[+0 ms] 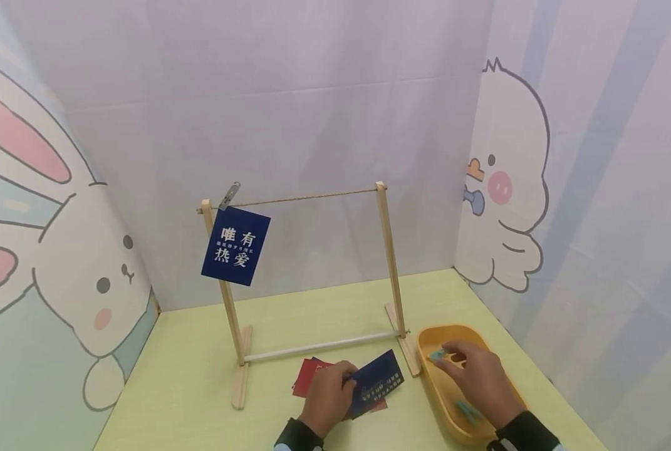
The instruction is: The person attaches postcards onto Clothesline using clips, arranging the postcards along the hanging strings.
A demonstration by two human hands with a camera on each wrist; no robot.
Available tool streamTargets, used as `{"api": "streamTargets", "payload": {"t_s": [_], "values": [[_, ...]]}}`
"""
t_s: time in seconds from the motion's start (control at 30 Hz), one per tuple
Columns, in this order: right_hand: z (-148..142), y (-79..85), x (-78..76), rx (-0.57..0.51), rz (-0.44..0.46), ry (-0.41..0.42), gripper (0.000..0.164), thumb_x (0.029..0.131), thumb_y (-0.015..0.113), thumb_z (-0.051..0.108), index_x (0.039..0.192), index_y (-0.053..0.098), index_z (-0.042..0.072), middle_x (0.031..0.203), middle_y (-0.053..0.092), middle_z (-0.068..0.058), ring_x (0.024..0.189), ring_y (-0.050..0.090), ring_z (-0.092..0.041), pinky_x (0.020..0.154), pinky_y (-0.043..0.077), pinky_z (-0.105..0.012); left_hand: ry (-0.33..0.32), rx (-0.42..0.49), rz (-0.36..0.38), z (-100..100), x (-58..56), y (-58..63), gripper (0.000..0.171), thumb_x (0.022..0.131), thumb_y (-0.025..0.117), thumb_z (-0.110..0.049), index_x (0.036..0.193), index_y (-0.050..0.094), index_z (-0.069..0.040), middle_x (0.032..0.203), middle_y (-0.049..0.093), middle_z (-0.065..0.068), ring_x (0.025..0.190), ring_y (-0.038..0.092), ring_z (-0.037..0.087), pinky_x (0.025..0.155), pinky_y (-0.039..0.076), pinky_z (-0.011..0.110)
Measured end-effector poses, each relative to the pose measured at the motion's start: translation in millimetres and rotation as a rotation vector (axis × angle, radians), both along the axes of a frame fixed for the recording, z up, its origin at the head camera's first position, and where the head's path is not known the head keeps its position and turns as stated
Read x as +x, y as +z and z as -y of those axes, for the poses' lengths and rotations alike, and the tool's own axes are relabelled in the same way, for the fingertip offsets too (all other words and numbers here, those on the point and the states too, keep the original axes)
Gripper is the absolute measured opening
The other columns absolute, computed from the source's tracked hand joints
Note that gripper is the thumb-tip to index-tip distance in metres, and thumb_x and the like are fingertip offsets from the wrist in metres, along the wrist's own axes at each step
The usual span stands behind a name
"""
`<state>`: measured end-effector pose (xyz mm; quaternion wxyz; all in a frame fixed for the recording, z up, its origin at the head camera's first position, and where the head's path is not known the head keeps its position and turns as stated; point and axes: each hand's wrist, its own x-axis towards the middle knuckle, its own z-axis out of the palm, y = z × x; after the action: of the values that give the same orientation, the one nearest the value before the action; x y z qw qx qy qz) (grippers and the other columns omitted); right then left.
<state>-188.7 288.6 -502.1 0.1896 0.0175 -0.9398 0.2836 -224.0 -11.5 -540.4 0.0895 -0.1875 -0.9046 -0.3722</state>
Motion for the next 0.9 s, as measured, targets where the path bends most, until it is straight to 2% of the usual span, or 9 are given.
{"api": "streamTargets", "payload": {"t_s": [0.23, 0.4, 0.6, 0.77, 0.9], "values": [[3.7, 4.2, -1.5, -0.01, 0.016, 0.016, 0.031, 0.081, 0.072, 0.042, 0.101, 0.068, 0.019, 0.095, 0.068, 0.002, 0.077, 0.059, -0.011, 0.064, 0.054, -0.04, -0.01, 0.047, -0.106, 7.4, 0.5, 4.0, 0.015, 0.078, 0.071, -0.005, 0.088, 0.068, -0.016, 0.078, 0.068, -0.005, 0.068, 0.056, 0.0, 0.061, 0.054, 0.032], [7.0, 4.5, -3.3, -0.009, -0.022, 0.032, 0.029, 0.079, 0.076, 0.037, 0.1, 0.069, 0.018, 0.093, 0.069, 0.003, 0.074, 0.059, -0.01, 0.062, 0.054, -0.038, -0.016, 0.075, -0.148, 12.2, 1.1, 9.0, 0.015, 0.078, 0.071, -0.004, 0.088, 0.068, -0.015, 0.078, 0.068, -0.003, 0.068, 0.056, 0.001, 0.06, 0.054, 0.032], [11.5, 10.6, -5.8, -0.011, 0.003, 0.022, 0.029, 0.079, 0.076, 0.037, 0.1, 0.068, 0.019, 0.092, 0.068, 0.005, 0.076, 0.058, -0.01, 0.063, 0.054, -0.037, -0.018, 0.105, -0.21, 18.8, 1.2, 16.4, 0.016, 0.078, 0.071, -0.001, 0.089, 0.068, -0.013, 0.076, 0.067, -0.003, 0.065, 0.055, 0.002, 0.056, 0.052, 0.03], [16.0, 17.1, -8.7, -0.035, -0.002, 0.045, 0.026, 0.078, 0.077, 0.035, 0.098, 0.069, 0.019, 0.091, 0.068, 0.006, 0.076, 0.06, -0.007, 0.064, 0.055, -0.036, 0.031, 0.078, -0.207, 24.8, -1.4, 20.0, 0.016, 0.08, 0.072, -0.005, 0.091, 0.068, -0.015, 0.078, 0.068, -0.004, 0.066, 0.056, 0.002, 0.057, 0.053, 0.031], [20.5, 22.3, -11.4, -0.033, -0.034, 0.07, 0.022, 0.079, 0.077, 0.033, 0.096, 0.069, 0.021, 0.088, 0.068, 0.01, 0.075, 0.059, -0.003, 0.063, 0.055, -0.034, 0.06, 0.076, -0.158, 27.8, -2.9, 23.4, 0.014, 0.082, 0.07, -0.007, 0.092, 0.068, -0.016, 0.082, 0.069, -0.002, 0.07, 0.058, 0.002, 0.061, 0.055, 0.033]]}}
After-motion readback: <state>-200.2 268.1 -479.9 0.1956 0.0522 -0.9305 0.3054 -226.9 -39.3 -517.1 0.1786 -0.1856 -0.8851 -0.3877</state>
